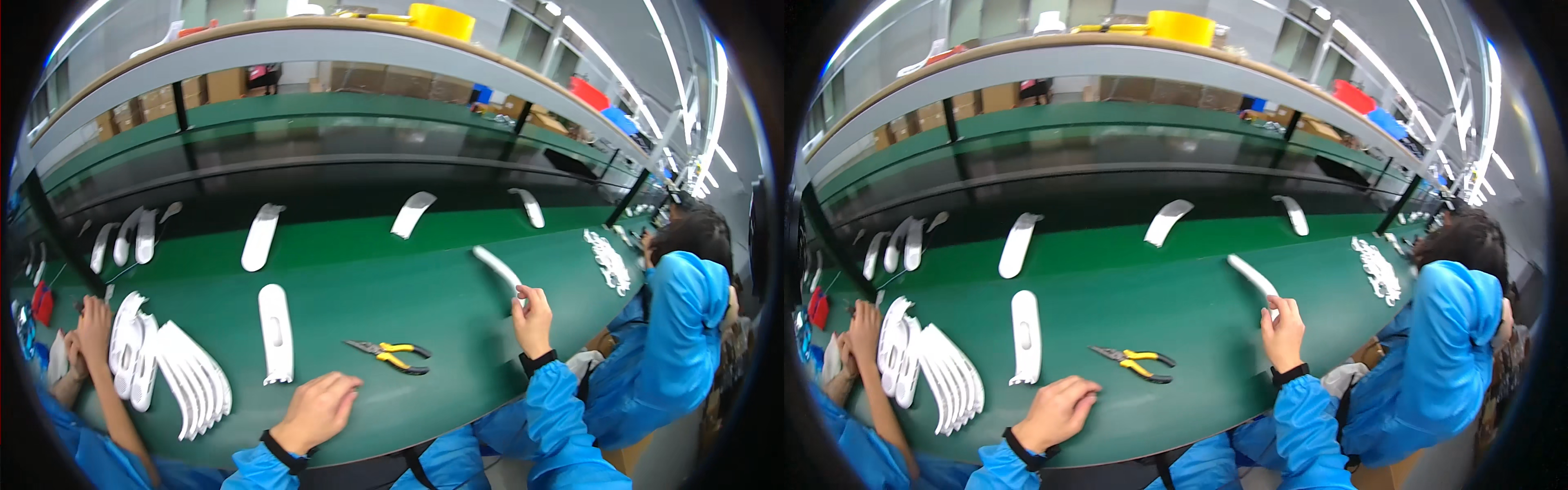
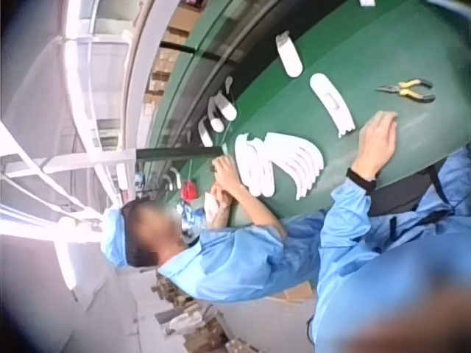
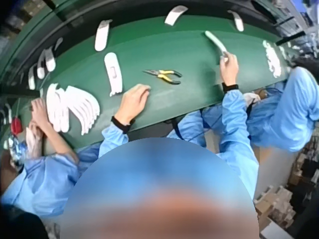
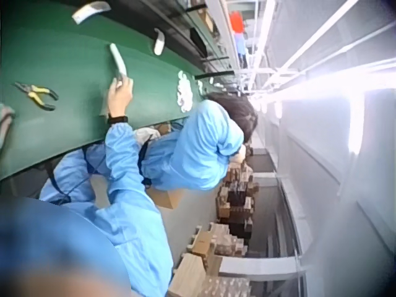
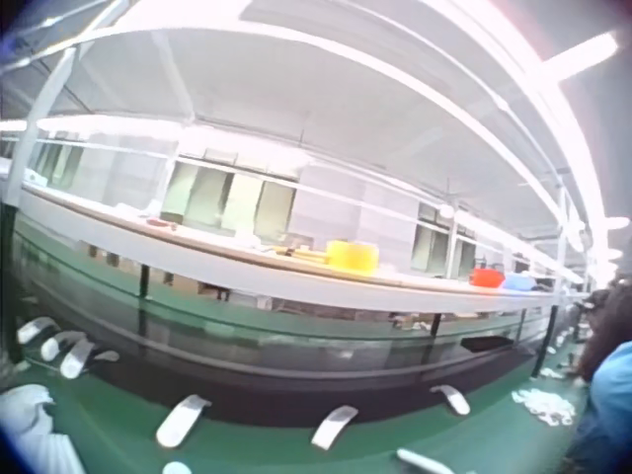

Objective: Trim and assemble small white plastic electronic components using pliers at a factory workbench.

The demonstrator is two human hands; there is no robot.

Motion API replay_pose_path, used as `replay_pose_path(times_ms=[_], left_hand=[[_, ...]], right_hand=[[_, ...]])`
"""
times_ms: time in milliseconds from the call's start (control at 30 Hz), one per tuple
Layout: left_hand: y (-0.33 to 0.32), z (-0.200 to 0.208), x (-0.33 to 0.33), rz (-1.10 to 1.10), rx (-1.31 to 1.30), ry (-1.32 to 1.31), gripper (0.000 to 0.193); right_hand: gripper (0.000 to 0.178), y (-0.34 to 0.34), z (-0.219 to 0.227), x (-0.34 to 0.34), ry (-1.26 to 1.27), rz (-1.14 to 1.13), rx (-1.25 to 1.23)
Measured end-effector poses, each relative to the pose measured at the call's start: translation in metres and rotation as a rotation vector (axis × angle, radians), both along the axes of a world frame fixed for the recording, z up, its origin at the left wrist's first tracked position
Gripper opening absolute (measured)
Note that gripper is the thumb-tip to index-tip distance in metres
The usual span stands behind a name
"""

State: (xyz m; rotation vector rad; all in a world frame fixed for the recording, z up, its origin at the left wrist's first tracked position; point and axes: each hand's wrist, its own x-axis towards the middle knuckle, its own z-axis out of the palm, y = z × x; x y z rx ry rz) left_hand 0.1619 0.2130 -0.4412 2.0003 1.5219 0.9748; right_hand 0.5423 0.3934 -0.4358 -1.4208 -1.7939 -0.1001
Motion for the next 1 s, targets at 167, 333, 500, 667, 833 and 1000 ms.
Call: replay_pose_path(times_ms=[167,333,500,667,833,1000], left_hand=[[0.000,0.019,0.000,0.211,0.385,0.268,0.030],[-0.013,0.014,-0.031,0.534,0.073,0.608,0.043],[-0.017,0.002,-0.048,0.515,0.174,0.515,0.028],[-0.037,-0.001,-0.033,0.576,0.011,-0.663,0.011],[-0.064,-0.005,0.002,0.484,-0.201,-1.546,0.020],[-0.088,-0.024,0.043,0.308,-0.192,-1.580,0.030]], right_hand=[[0.037,-0.034,0.010,-0.087,-0.122,0.573,-0.224],[0.059,-0.065,0.001,-0.145,-0.480,0.716,-0.285],[0.047,-0.068,-0.005,-0.147,-0.528,0.662,-0.331],[0.039,-0.074,-0.004,-0.104,-0.146,0.719,-0.653],[0.043,-0.090,-0.006,-0.066,1.048,0.780,-1.416],[0.035,-0.116,-0.013,-0.092,1.398,0.820,-1.285]])
